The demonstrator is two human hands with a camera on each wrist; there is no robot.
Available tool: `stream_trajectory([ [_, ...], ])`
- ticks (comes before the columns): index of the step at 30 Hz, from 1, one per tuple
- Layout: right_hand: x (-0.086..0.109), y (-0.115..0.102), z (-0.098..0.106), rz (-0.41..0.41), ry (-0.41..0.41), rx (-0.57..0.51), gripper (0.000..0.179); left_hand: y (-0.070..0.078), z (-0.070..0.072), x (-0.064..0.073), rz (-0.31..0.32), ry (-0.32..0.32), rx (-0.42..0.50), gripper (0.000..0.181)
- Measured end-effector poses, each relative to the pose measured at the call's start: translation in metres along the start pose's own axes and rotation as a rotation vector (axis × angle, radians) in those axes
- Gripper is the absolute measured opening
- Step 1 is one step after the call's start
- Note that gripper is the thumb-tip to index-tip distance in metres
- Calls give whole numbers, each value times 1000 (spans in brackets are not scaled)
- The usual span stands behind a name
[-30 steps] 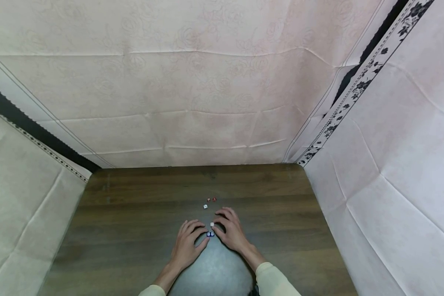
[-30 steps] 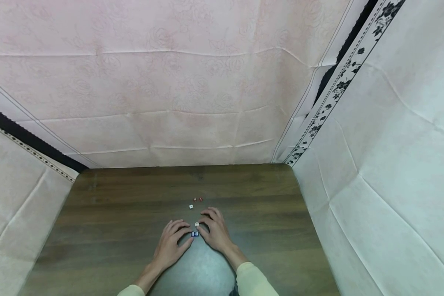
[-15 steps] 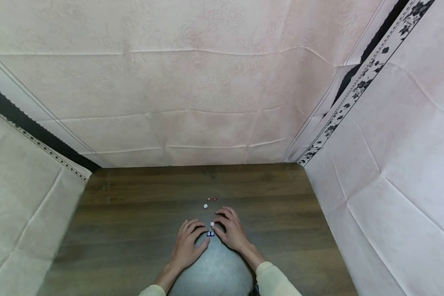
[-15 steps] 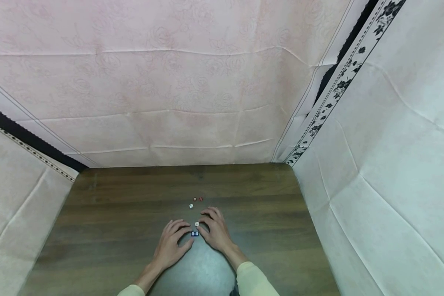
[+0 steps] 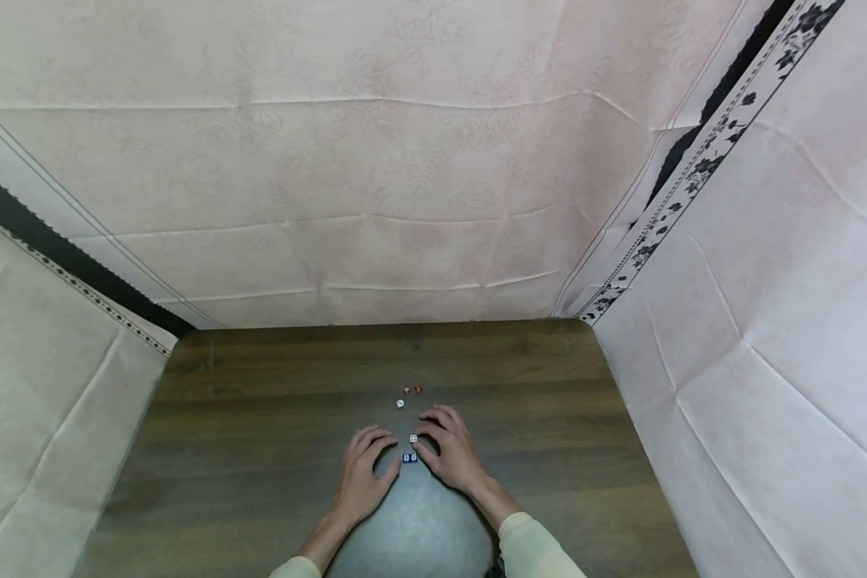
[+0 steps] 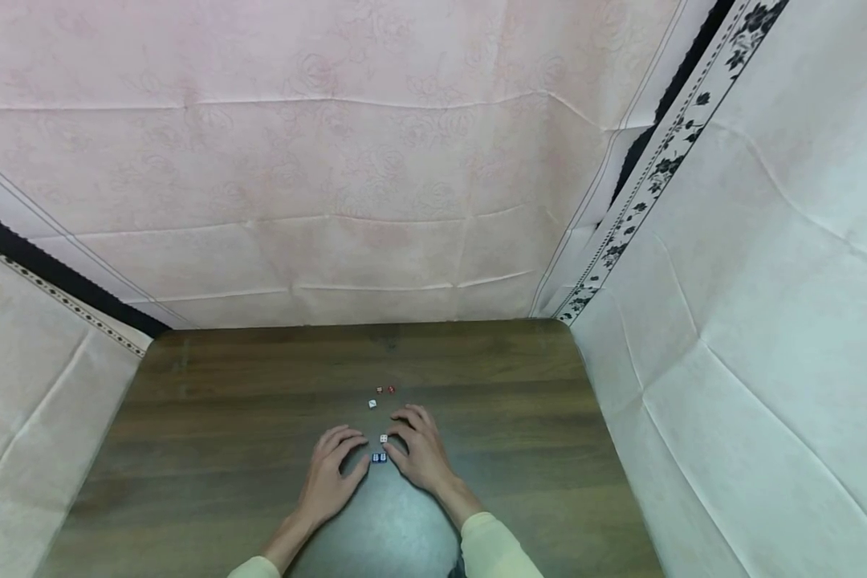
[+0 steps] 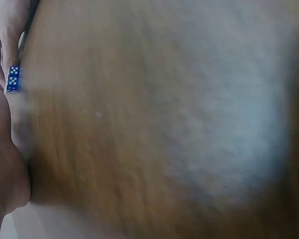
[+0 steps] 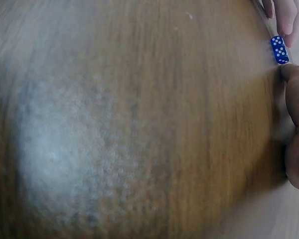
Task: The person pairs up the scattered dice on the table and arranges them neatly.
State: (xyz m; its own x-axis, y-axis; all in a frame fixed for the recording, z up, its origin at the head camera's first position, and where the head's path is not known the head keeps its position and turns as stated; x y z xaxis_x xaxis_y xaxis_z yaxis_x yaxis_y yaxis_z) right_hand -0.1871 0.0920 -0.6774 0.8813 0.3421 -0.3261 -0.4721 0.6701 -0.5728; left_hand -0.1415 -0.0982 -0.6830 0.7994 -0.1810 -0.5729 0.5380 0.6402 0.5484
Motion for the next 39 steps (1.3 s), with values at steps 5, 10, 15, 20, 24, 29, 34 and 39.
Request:
stream_trajectory([
  [5, 1, 0, 0, 7, 7, 11, 16, -5, 2, -11, 40, 42, 24, 29],
  [10, 1, -1, 0, 21, 22, 17, 17, -13, 4, -28, 81, 36, 15, 30],
  [15, 1, -1, 0, 22, 23, 10, 17, -21, 4, -45, 96, 24, -4, 31],
  [20, 0, -1, 0, 25, 30, 12, 17, -29, -1, -56, 125, -23, -31, 31],
  [24, 0, -1, 0, 28, 34, 22, 17, -33, -6, -62, 142, -55, -39, 31],
  [29, 0, -1, 0, 27, 36, 31, 17, -38, -14, -66, 139, -71, -46, 29],
  [34, 1, 0, -1, 35, 40, 40, 17, -39, -19, -68, 111, -54, -55, 25],
  [39, 1, 1, -2, 19, 12, 46, 18, -39, -21, -70, 127, -75, -62, 23],
])
Point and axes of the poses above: each hand's wrist, its own x-axis away from the middle knuckle, its own z-axis out of the back of the hand, y = z × x, the point moved 7 cm from there along -x, towards the middle knuckle, and after that the axes turned 8 degrees about -z, right-handed, at the moved point
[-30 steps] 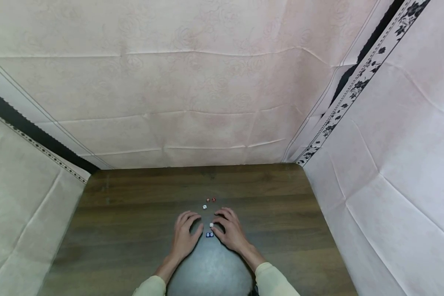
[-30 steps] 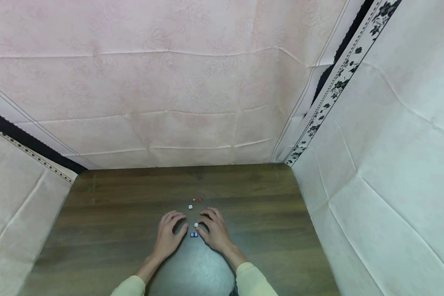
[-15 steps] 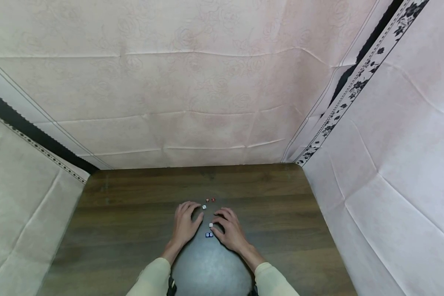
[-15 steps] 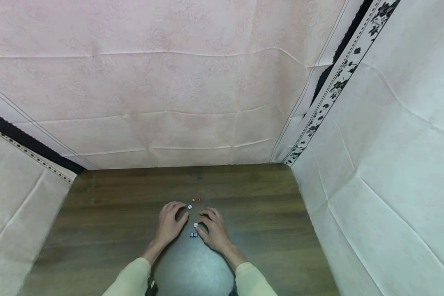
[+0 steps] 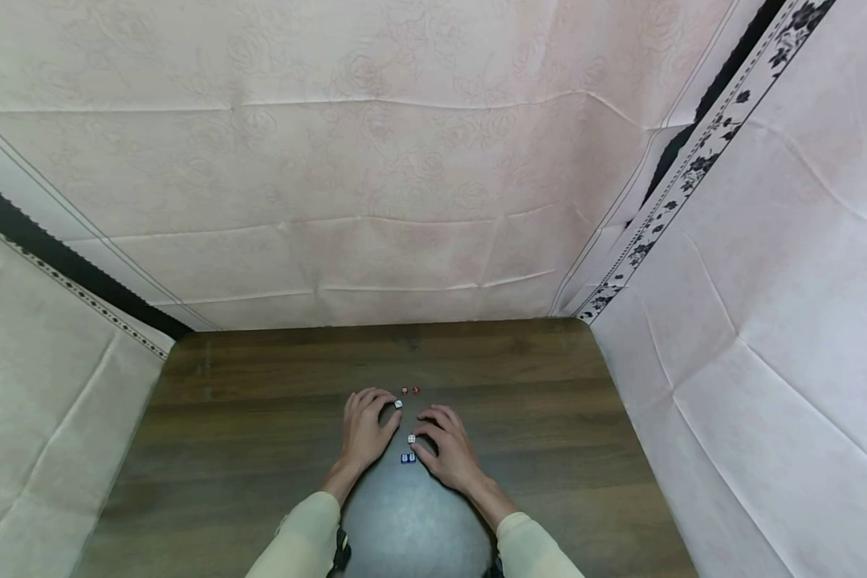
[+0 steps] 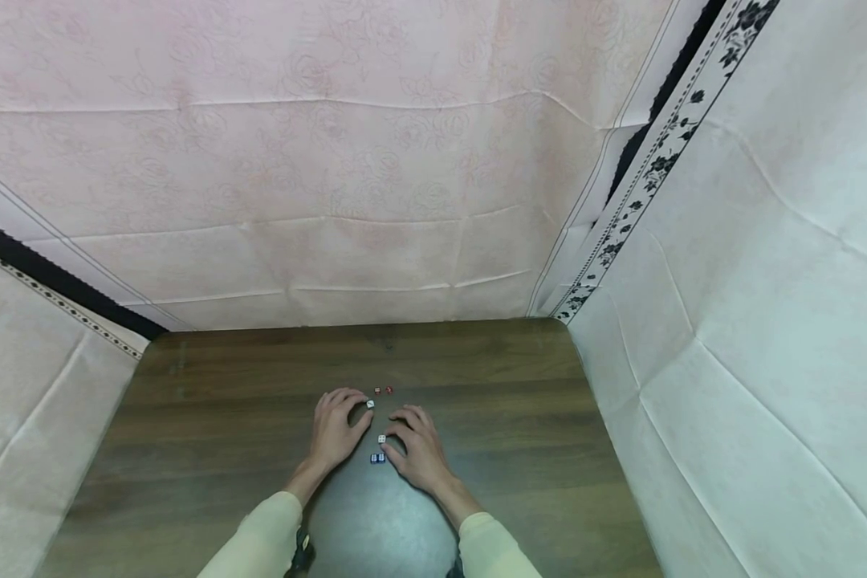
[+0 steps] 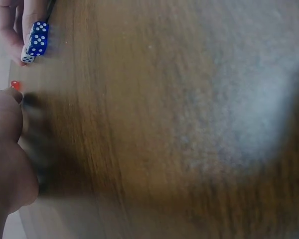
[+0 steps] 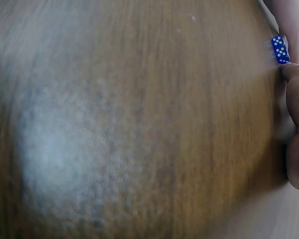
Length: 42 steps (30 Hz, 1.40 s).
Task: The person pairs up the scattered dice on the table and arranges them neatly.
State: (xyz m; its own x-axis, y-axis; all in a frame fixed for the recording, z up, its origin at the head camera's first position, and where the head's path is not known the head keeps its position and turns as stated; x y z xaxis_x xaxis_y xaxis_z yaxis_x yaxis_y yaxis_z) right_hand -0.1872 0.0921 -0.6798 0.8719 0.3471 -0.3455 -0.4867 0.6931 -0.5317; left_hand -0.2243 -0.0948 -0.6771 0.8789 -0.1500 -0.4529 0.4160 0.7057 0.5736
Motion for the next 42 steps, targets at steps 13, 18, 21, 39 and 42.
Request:
stream_trajectory([
  [13, -2, 1, -1, -30, -34, -10, 17, -3, 0, -3, 14, -20, 6, 18],
  [18, -1, -1, 0, 2, 6, -4, 18, -2, 0, -3, 10, -17, 7, 16],
  [21, -1, -1, 0, 5, 8, -4, 17, -2, 1, -2, 6, -13, 9, 16],
  [39, -1, -1, 0, -34, -35, -44, 17, -1, 7, 6, -2, -20, 88, 15],
  [42, 0, -1, 0, -30, -27, -41, 17, 0, 10, 8, -20, -12, 85, 15],
])
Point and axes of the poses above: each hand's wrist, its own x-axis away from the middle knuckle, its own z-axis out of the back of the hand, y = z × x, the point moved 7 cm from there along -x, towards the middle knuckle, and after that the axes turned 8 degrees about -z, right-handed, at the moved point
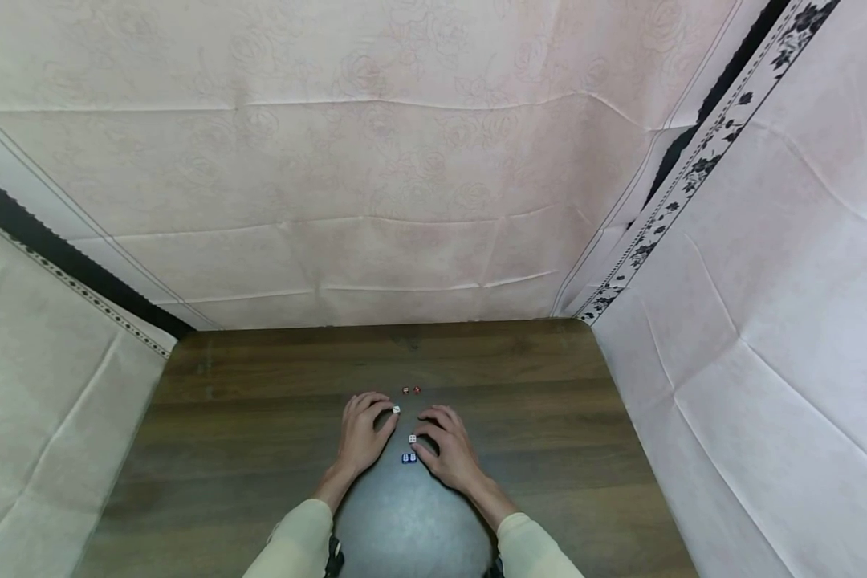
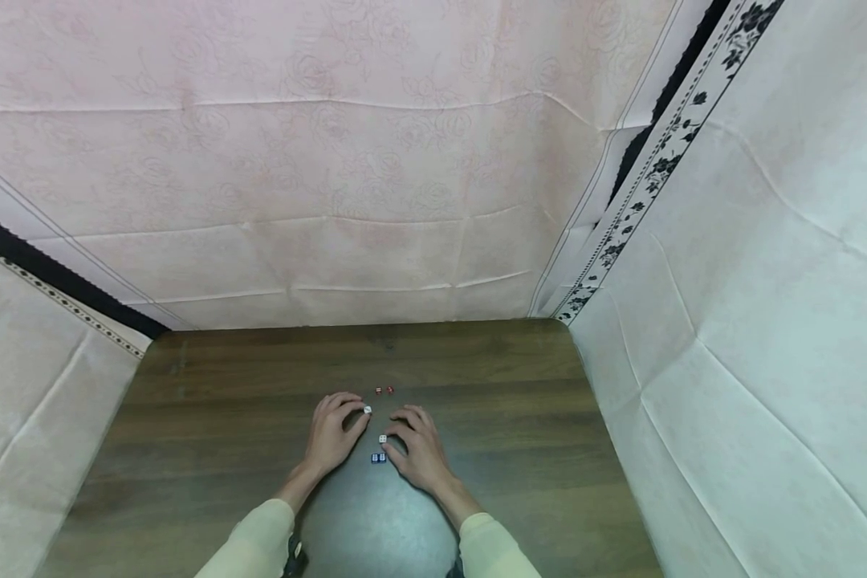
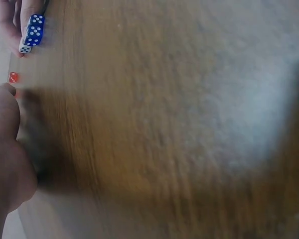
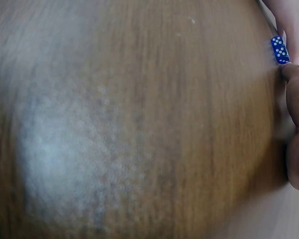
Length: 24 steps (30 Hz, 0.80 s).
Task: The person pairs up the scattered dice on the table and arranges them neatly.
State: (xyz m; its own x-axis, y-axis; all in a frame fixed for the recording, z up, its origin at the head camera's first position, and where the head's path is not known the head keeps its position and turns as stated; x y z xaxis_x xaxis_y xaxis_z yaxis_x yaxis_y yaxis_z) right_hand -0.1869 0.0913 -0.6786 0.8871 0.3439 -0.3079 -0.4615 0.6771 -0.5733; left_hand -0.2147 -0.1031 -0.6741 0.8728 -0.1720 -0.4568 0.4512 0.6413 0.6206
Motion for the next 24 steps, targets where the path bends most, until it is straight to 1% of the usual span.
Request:
stream_trajectory([
  [9, 1, -2, 2, 28, 25, 14, 18, 4, 6, 12, -64, 31, -10, 15],
  [13, 0, -2, 2, 31, 30, 13, 17, 9, 9, 19, -72, 38, -9, 16],
  [16, 1, -3, 3, 34, 34, 13, 18, 12, 10, 24, -82, 39, -11, 16],
  [24, 0, -2, 2, 24, 26, -2, 18, 20, 10, 37, -144, 18, -31, 17],
])
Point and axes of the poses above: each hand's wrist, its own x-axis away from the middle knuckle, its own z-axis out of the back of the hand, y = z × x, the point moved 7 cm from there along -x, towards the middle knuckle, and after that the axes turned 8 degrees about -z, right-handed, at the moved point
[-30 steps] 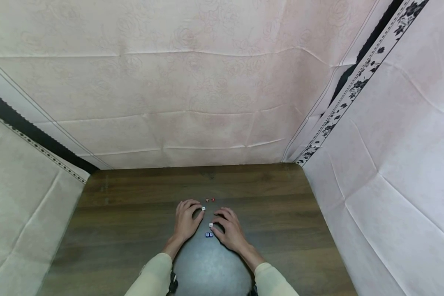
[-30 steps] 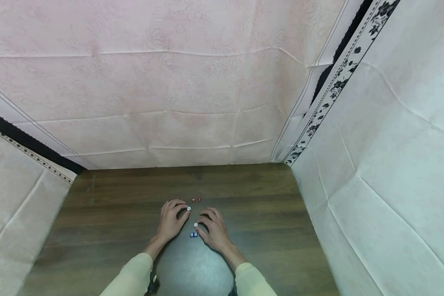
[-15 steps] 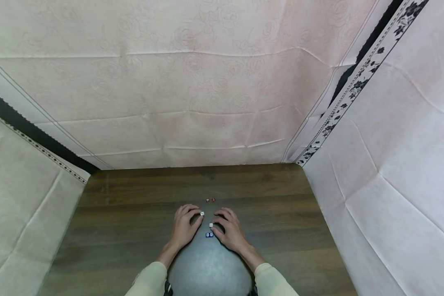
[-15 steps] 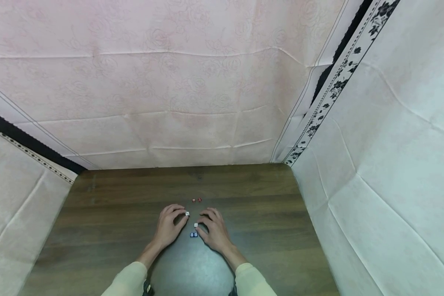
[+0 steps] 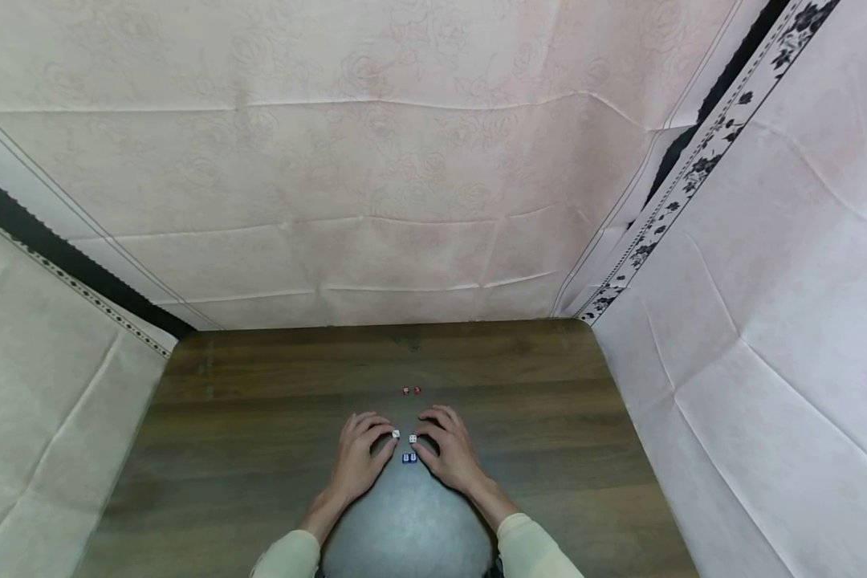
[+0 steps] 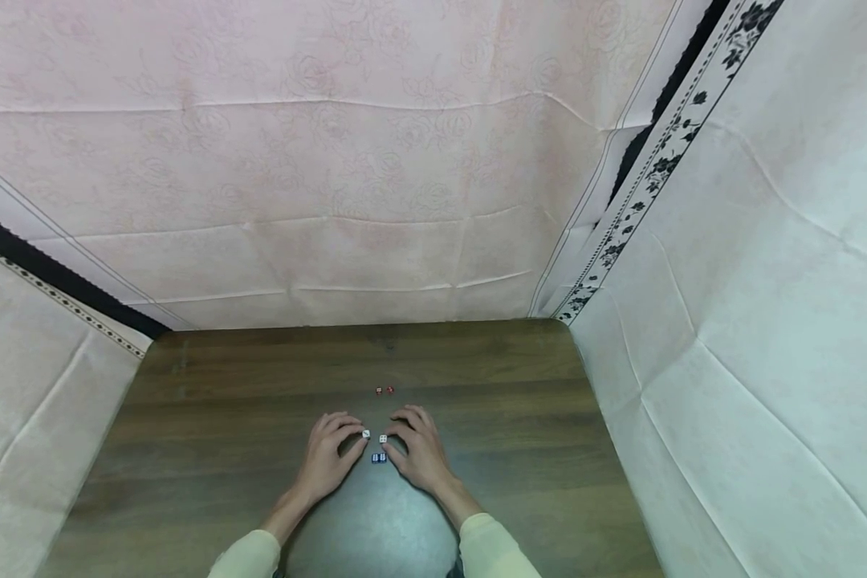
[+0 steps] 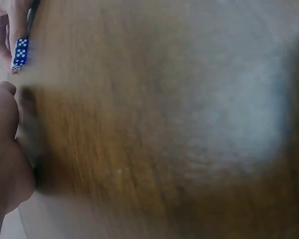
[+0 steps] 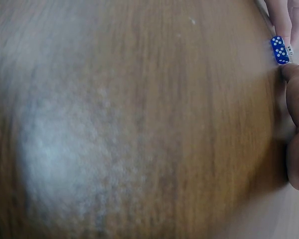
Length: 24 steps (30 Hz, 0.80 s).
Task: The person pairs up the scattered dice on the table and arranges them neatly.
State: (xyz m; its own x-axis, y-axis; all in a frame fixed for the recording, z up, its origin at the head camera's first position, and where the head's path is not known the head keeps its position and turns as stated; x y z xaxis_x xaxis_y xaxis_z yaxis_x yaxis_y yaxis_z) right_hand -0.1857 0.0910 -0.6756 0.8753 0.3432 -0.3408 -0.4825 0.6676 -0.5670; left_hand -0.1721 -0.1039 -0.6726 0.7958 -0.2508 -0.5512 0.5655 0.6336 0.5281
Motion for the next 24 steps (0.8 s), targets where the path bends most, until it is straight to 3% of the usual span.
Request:
stream_trajectory([
  [13, 0, 1, -2, -20, -18, 10, 17, 7, -5, 3, -68, -22, -35, 18],
  [24, 1, 3, -2, -2, 11, 32, 17, 5, -11, 5, -46, -26, -27, 17],
])
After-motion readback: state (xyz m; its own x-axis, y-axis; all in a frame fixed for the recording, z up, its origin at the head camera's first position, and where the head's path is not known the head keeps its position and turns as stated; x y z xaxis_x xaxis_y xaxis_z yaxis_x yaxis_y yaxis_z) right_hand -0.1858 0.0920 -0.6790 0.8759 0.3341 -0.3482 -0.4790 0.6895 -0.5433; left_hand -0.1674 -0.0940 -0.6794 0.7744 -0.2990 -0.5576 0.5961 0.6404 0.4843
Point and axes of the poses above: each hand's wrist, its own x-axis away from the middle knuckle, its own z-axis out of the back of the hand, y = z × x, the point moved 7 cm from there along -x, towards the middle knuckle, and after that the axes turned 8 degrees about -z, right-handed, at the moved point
